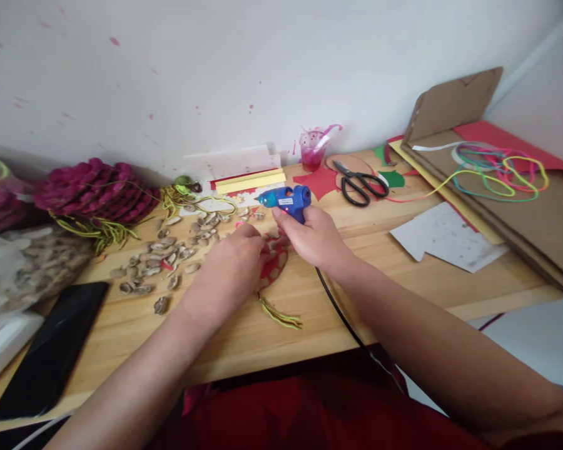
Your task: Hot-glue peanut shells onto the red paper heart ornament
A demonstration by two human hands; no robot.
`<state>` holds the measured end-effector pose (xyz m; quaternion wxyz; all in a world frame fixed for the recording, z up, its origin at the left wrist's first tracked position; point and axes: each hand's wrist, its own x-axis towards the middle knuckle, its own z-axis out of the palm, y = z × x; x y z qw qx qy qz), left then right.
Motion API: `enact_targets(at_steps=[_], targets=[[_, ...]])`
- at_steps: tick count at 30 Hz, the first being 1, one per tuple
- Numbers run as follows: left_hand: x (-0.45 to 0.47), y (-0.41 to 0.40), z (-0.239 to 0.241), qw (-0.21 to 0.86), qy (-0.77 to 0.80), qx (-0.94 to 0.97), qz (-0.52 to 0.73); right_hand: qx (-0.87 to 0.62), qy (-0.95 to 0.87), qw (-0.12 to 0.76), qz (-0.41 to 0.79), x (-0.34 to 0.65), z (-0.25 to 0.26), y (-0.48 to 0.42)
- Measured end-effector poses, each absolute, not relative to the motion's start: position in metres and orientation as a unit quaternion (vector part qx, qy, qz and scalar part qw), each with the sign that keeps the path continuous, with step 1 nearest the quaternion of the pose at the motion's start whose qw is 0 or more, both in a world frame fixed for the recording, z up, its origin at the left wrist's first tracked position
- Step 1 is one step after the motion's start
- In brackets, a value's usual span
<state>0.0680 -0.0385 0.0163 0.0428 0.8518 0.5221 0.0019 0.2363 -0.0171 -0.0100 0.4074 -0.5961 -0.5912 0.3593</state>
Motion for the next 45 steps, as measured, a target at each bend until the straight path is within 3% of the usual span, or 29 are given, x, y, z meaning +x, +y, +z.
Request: enact_targets(at_steps=[45], targets=[[0.0705, -0.0388, 0.012, 0.021, 0.509, 0.86, -0.011, -0.59, -0.602, 0.406, 0.353, 0.2357, -0.0102, -0.019]])
